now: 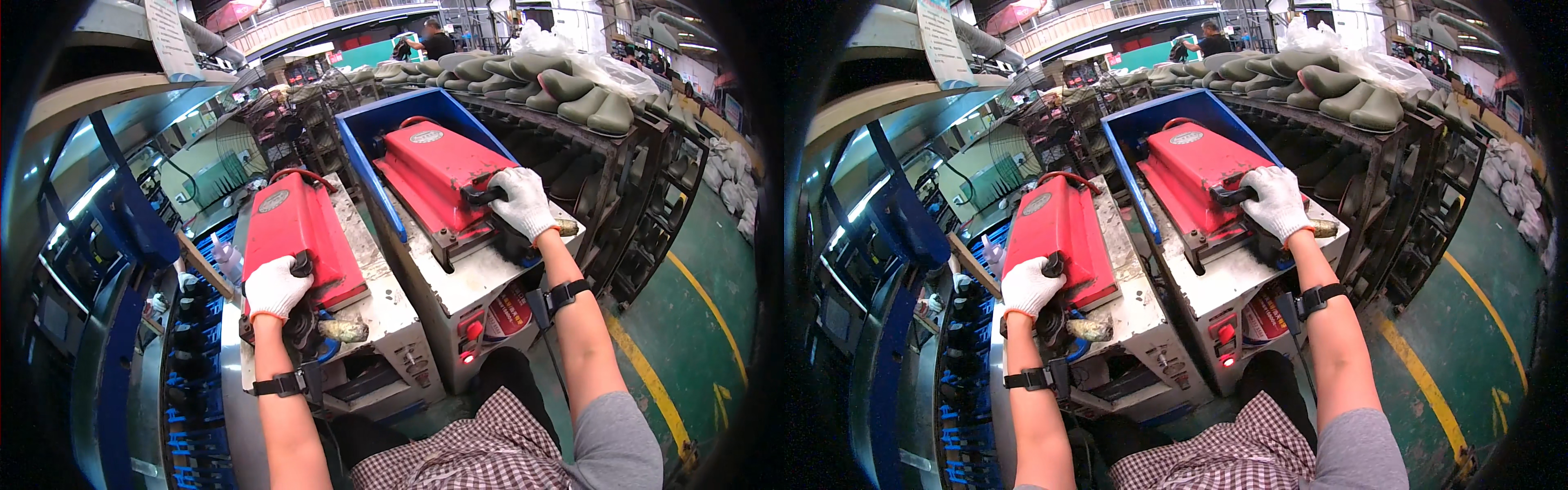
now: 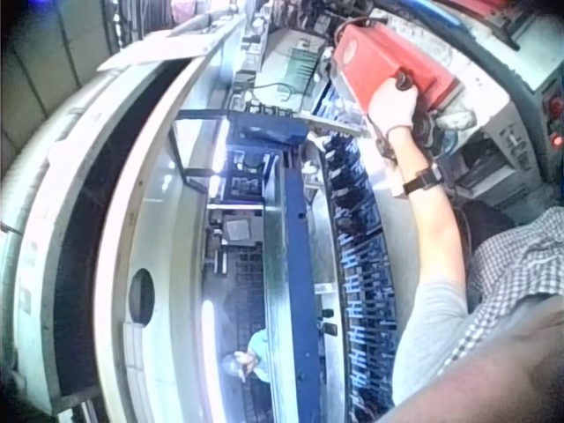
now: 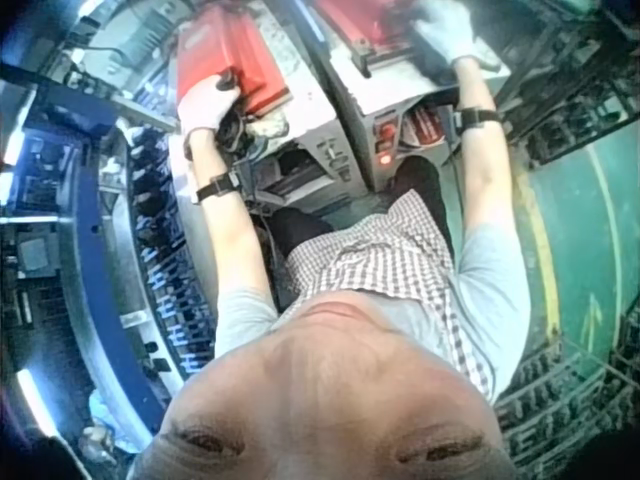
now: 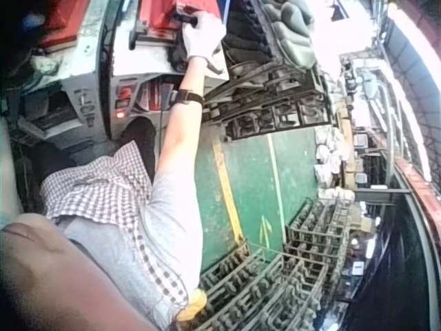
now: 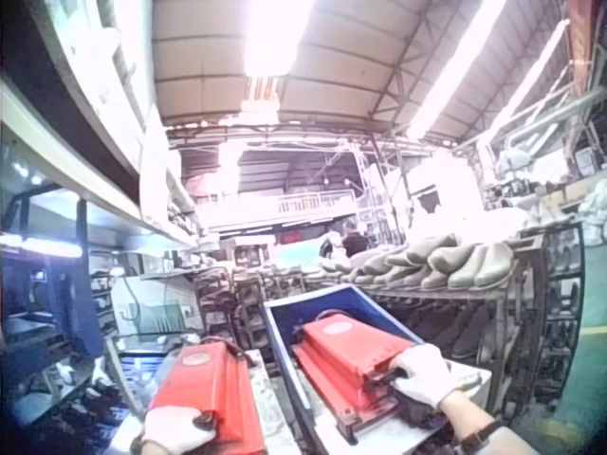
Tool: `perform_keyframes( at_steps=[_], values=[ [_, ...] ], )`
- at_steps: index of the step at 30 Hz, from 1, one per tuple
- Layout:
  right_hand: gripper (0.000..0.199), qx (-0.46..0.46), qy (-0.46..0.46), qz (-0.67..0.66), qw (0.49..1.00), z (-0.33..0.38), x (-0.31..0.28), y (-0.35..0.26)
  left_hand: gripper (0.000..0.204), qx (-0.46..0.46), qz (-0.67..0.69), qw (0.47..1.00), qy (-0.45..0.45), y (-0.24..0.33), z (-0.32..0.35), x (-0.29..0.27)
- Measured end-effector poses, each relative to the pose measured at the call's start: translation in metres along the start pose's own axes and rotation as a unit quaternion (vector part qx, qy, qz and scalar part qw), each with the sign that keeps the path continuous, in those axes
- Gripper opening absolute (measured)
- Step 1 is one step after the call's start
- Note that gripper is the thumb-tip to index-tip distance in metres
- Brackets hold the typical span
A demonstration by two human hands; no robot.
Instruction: The worker places shoes on a lasting machine and operates the hydraulic press to bond components.
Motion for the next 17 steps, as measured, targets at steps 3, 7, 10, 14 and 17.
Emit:
perform_keyframes(
  at_steps=[3,7,10,14,17],
  values=[
    [0.023,0.003,-0.003,-0.001,1.000,-0.0002,-0.0003,0.0002,0.034,-0.002,0.005,1.000,0.000,-0.0008,0.0001,0.0002],
    [0.025,-0.008,0.009,-0.001,1.000,0.0007,-0.0025,-0.0014,0.034,0.001,0.009,1.000,-0.001,-0.0013,-0.0002,0.0008],
    [0.025,-0.020,0.020,-0.004,1.000,0.0010,-0.0035,-0.0027,0.034,-0.002,0.006,1.000,-0.002,-0.0016,-0.0003,0.0006],
    [0.024,-0.014,0.015,-0.004,1.000,0.0007,-0.0018,-0.0012,0.039,-0.016,0.004,1.000,-0.018,-0.0035,-0.0026,0.0027],
    [0.025,-0.006,0.007,-0.005,1.000,0.0003,-0.0007,0.0003,0.039,-0.015,-0.001,1.000,-0.022,-0.0036,-0.0031,0.0033]
  ],
)
Point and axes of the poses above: each hand's wrist, its own z-axis away from the middle knuckle, its own x-axis out of the palm, y = z × x, the point moved 9 cm from there along -z, towards the middle knuckle, and after that the axes turned 14 degrees about -y, right-handed, at the moved point
